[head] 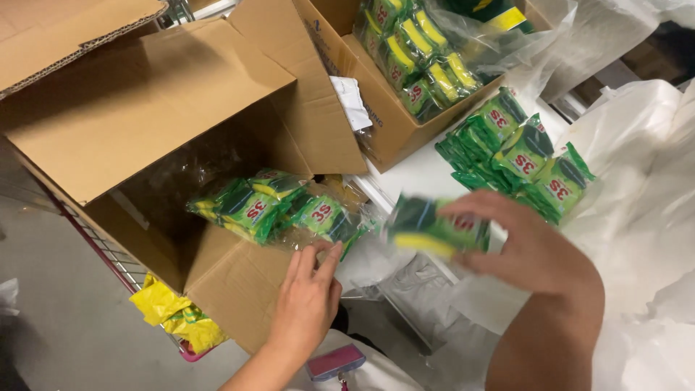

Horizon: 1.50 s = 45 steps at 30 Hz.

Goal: The person repeatedly picks green and yellow packaged items from a cardboard box, removes them from a clear plastic wrapper, and places them on a white surface. The person continues this process for multiple items throughout the clip.

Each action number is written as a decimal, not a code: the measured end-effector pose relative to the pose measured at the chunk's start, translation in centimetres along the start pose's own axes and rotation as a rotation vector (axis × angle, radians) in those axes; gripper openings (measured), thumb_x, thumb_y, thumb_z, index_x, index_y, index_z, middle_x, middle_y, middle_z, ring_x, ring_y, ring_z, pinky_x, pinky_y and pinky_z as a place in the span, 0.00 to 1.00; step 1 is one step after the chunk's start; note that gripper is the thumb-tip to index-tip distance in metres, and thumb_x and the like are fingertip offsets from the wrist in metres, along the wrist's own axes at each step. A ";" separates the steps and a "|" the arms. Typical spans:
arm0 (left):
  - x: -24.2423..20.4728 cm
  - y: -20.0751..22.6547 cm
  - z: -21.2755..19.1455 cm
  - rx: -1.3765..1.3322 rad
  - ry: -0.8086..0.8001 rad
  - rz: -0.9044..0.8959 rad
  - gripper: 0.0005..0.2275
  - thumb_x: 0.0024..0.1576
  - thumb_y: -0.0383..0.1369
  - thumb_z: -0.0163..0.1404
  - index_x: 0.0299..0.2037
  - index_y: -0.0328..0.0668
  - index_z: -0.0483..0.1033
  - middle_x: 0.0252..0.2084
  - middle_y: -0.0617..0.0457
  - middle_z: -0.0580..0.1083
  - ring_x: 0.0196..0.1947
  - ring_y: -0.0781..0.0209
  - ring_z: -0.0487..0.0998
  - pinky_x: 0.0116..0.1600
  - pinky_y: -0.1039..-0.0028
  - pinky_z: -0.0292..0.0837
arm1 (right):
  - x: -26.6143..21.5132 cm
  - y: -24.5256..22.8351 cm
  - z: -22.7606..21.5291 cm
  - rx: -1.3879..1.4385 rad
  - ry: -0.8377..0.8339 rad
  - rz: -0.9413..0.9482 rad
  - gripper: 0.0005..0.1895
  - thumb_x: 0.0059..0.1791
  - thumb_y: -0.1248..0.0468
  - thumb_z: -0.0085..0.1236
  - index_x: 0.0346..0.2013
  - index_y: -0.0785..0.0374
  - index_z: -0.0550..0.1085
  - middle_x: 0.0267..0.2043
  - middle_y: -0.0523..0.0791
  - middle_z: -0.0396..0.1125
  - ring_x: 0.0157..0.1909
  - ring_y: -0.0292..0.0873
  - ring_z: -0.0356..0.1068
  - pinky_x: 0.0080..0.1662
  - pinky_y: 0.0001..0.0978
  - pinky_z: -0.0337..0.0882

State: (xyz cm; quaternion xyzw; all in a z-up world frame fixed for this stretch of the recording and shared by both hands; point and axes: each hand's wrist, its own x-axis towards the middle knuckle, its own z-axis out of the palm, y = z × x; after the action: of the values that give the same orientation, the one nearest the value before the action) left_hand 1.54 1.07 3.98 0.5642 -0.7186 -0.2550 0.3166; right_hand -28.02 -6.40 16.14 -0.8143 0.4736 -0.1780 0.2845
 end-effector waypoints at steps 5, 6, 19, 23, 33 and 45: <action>-0.2 0.2 0.1 0.054 0.001 0.059 0.31 0.48 0.21 0.53 0.67 0.36 0.65 0.58 0.45 0.67 0.54 0.43 0.70 0.52 0.59 0.72 | 0.0 -4.8 5.8 -0.037 -0.409 0.436 0.33 0.40 0.51 0.68 0.60 0.48 0.74 0.54 0.39 0.68 0.46 0.41 0.75 0.44 0.29 0.78; -0.2 0.3 0.2 0.063 -0.022 0.058 0.32 0.47 0.21 0.54 0.67 0.35 0.64 0.58 0.45 0.67 0.54 0.43 0.69 0.51 0.59 0.72 | 0.0 -4.7 6.9 -0.070 -0.488 0.476 0.34 0.42 0.49 0.65 0.62 0.48 0.73 0.55 0.38 0.68 0.46 0.42 0.76 0.48 0.30 0.77; -1.6 0.1 0.0 0.072 -0.005 0.076 0.32 0.44 0.18 0.52 0.65 0.31 0.65 0.58 0.45 0.68 0.54 0.43 0.69 0.51 0.61 0.73 | -0.1 -2.5 14.1 -0.097 -0.140 0.208 0.28 0.51 0.50 0.53 0.64 0.54 0.65 0.63 0.54 0.59 0.66 0.58 0.59 0.61 0.46 0.63; -1.4 0.2 0.2 0.067 0.016 0.063 0.33 0.43 0.18 0.52 0.65 0.30 0.65 0.58 0.43 0.68 0.54 0.41 0.69 0.51 0.61 0.72 | 0.7 -1.9 16.3 -0.002 -0.040 0.076 0.29 0.51 0.54 0.56 0.65 0.58 0.65 0.66 0.59 0.55 0.68 0.63 0.55 0.62 0.49 0.61; -1.7 0.3 1.1 0.006 -0.013 0.121 0.34 0.42 0.15 0.49 0.66 0.29 0.65 0.56 0.42 0.68 0.53 0.41 0.69 0.54 0.60 0.70 | 4.5 0.4 22.0 -0.471 0.176 0.094 0.33 0.48 0.63 0.51 0.70 0.53 0.63 0.75 0.60 0.45 0.75 0.67 0.43 0.62 0.54 0.58; 0.5 0.7 1.3 -0.013 0.051 0.104 0.31 0.45 0.16 0.49 0.64 0.31 0.66 0.58 0.45 0.69 0.53 0.43 0.70 0.51 0.60 0.72 | 4.3 1.9 18.0 -0.013 0.312 0.025 0.22 0.46 0.65 0.63 0.55 0.63 0.76 0.60 0.54 0.69 0.62 0.55 0.68 0.56 0.41 0.73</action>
State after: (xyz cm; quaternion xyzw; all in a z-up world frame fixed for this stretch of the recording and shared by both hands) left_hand 0.03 0.73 3.66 0.5302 -0.7370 -0.2286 0.3513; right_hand -17.18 -5.61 1.08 -0.7726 0.5235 -0.2956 0.2042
